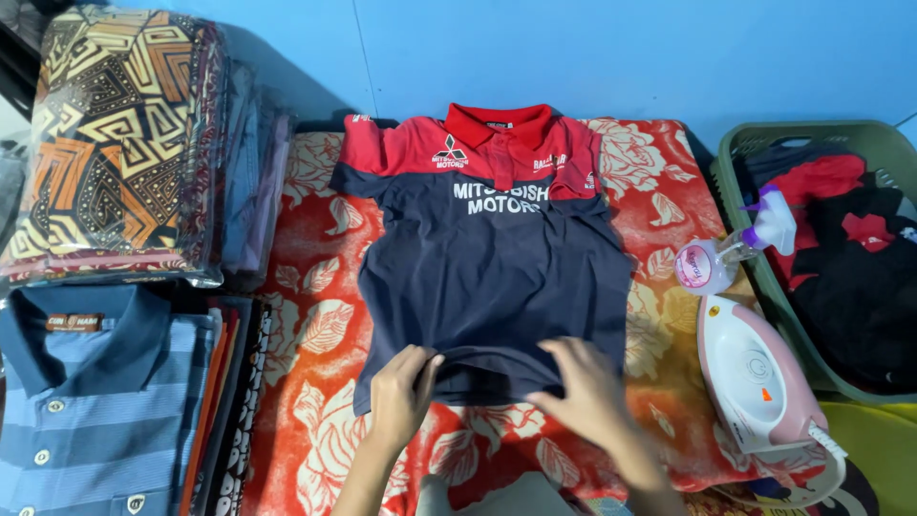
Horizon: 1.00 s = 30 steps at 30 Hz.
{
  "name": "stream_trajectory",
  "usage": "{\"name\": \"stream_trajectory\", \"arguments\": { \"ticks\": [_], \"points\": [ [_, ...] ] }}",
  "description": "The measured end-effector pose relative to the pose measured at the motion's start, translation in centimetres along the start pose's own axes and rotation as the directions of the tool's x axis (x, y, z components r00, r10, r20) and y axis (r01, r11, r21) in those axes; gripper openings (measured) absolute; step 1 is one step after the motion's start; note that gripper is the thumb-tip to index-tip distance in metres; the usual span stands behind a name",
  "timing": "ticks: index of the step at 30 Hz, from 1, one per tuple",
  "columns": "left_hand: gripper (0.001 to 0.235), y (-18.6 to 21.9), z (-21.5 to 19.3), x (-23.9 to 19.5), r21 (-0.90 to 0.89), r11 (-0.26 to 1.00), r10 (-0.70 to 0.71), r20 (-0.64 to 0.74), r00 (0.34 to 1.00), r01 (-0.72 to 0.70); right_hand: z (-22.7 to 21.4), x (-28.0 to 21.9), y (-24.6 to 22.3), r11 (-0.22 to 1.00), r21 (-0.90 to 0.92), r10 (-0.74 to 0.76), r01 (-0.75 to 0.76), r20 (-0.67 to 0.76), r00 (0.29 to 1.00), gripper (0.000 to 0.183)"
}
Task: The video shows a person ironing a red and black shirt and then a dark blue polo shirt on an ironing board.
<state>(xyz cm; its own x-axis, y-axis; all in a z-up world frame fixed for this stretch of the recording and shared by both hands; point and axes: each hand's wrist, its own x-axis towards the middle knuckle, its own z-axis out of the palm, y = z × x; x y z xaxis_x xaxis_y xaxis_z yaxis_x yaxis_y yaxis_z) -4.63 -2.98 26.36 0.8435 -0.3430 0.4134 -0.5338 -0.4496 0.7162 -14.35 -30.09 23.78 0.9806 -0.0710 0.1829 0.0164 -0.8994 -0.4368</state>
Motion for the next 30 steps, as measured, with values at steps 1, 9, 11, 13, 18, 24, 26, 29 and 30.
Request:
{"name": "stream_trajectory", "arguments": {
  "ticks": [1, 9, 11, 13, 18, 24, 26, 29, 30],
  "points": [
    [0.008, 0.1, 0.2, 0.2, -0.001, 1.000, 0.006, 0.003, 1.000, -0.006, 1.0, 0.8, -2.2, 1.000, -0.001, 0.004, -0.004, -0.006, 1.000, 0.077],
    [0.060, -2.1, -1.7, 0.5, 0.421, 0.904, 0.011, 0.134, 0.991, -0.067, 5.7, 3.2, -1.7, 0.952, 0.010, 0.291, -0.306, -0.338, 0.895, 0.060],
    [0.050, -4.6, -1.3, -0.8, 0.469, 0.883, -0.017, 0.008, 1.000, 0.012, 4.2, 0.8, 4.2, 0.929, -0.014, 0.327, -0.369, -0.435, 0.839, 0.064],
    [0.045, -6.3, -0.9, -1.8, 0.500, 0.861, -0.035, -0.120, 0.992, 0.091, 1.5, -1.4, 7.5, 0.900, -0.036, 0.351, -0.435, -0.533, 0.770, 0.069],
    [0.051, -9.6, -0.9, -3.7, 0.360, 0.835, -0.254, -0.418, 0.873, 0.415, -4.4, -6.1, 8.8, 0.951, 0.001, 0.189, -0.310, -0.795, 0.576, 0.044],
    [0.022, -10.1, -1.9, -4.7, -0.226, 0.825, -0.553, -0.513, 0.656, 0.518, 0.5, -11.1, 16.5, 0.738, 0.624, 0.670, -0.257, -0.631, 0.392, 0.044],
    [0.017, -10.3, -2.6, -4.6, -0.292, 0.827, -0.558, -0.540, 0.630, 0.481, -3.1, -9.6, 12.4, 0.650, 0.717, 0.737, -0.251, -0.516, 0.436, 0.043],
    [0.017, -10.2, -5.7, -4.3, -0.483, 0.748, -0.657, -0.439, 0.613, 0.456, -8.7, -8.0, 8.7, 0.583, 0.727, 0.767, -0.363, -0.344, 0.542, 0.061],
    [0.021, -10.1, -7.0, -4.3, -0.591, 0.649, -0.727, -0.296, 0.619, 0.479, -10.6, -7.7, 7.9, 0.611, 0.641, 0.752, -0.465, -0.284, 0.595, 0.081]
  ]
}}
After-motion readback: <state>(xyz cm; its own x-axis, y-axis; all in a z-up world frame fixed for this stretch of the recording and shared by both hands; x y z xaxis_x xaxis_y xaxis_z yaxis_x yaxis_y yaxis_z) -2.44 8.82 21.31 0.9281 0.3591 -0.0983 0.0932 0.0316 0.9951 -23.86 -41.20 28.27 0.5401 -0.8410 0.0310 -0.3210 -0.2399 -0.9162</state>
